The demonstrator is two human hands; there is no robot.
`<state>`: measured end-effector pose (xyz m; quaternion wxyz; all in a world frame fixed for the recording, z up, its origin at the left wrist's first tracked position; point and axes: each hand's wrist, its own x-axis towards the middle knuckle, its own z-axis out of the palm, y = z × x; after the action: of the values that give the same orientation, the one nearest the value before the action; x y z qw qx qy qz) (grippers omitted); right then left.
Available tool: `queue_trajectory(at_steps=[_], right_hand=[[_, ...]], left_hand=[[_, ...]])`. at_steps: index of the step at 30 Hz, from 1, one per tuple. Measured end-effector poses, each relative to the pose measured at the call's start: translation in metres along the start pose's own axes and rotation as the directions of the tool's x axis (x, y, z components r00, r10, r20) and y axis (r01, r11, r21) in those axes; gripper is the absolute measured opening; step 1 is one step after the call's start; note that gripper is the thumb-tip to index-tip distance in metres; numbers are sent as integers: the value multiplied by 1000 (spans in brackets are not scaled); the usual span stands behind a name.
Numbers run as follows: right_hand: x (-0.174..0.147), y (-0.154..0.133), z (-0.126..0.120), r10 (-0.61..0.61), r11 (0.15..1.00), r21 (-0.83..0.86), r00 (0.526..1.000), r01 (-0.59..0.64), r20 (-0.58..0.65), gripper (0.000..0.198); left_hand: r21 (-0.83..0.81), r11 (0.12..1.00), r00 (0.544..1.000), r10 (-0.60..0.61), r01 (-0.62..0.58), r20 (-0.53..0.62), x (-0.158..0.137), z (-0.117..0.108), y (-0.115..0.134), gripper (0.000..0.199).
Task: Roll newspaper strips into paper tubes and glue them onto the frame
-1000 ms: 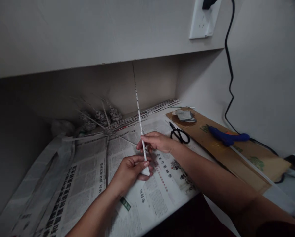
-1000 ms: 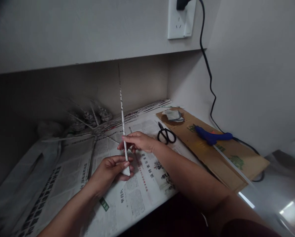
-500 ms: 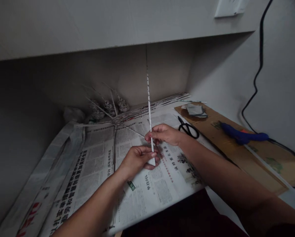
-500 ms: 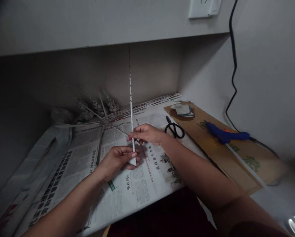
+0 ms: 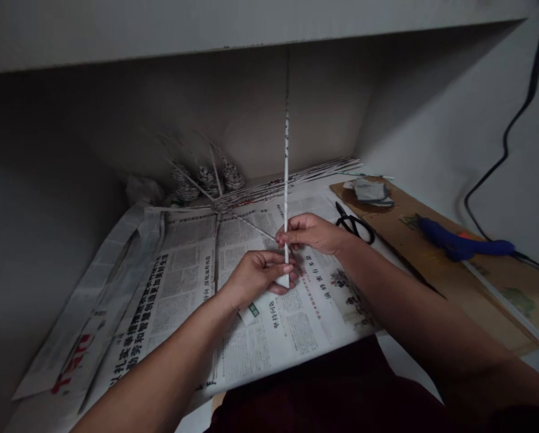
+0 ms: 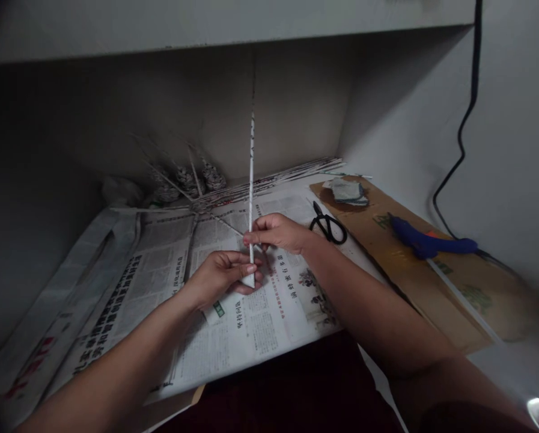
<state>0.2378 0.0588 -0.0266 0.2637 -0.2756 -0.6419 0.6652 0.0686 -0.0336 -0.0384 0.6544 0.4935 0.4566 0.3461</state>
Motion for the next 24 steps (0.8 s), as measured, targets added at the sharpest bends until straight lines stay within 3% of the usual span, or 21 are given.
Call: queue_trajectory(at_steps=[2, 7, 11, 16, 21, 24], right_hand=[[0, -1, 1, 0, 1000, 9, 997, 0, -76, 24], [-1, -2, 0, -6, 1000, 2, 996, 6, 93, 28], [-1, -1, 0, -11, 1000, 19, 999, 12, -35, 26], [-1, -3, 0, 9, 1000, -11, 998, -8, 67, 28], [-1, -3, 1, 9, 997, -82, 999, -13, -45, 28], [-4, -5, -1, 16, 998, -55, 998, -12, 65, 31]], left_hand=[[-8, 1000, 1000, -5, 5, -4, 0, -1, 0, 33], [9, 1000, 1000, 15, -16, 22, 1, -1, 0, 30], [44, 999, 1000, 13, -14, 21, 0, -1, 0, 34], [46, 999, 1000, 14, -15, 6, 0, 0, -1, 36], [70, 997, 1000, 17, -19, 26, 1, -1, -1, 34], [41, 999, 999, 26, -27, 28, 1, -2, 0, 33]])
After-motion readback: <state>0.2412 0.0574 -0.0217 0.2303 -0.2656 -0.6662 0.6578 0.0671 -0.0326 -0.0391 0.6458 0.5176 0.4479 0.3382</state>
